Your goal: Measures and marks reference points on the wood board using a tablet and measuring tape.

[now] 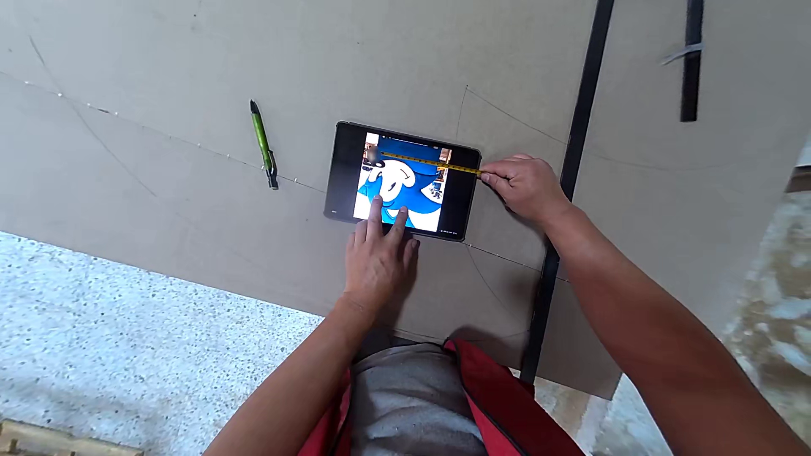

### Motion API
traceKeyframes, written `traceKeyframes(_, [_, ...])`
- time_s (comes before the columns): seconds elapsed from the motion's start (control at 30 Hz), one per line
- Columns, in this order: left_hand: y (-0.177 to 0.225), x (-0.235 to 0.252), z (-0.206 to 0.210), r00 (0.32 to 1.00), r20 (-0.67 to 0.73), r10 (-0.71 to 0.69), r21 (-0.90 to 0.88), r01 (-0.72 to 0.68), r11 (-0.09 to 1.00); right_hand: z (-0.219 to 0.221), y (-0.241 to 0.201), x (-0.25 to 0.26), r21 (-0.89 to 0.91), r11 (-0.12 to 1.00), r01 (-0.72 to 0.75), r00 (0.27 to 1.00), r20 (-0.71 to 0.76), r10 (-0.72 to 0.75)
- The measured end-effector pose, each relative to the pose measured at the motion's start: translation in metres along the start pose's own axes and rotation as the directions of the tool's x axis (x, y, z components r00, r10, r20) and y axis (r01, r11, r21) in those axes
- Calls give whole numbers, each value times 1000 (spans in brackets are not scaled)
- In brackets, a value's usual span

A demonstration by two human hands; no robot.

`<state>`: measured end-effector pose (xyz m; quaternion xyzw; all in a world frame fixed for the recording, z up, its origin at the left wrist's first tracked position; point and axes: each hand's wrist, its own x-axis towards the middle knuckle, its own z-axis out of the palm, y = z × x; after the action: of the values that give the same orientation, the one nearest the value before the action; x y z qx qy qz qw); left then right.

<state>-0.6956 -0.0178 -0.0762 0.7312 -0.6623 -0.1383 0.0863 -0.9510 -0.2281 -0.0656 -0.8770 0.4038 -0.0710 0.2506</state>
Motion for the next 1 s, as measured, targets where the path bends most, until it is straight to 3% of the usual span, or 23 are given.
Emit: traceKeyframes(1.0, [2,0,-3,1000,16,-15,17,15,1000,3,-9,0,-35,999,-18,999,-46,16])
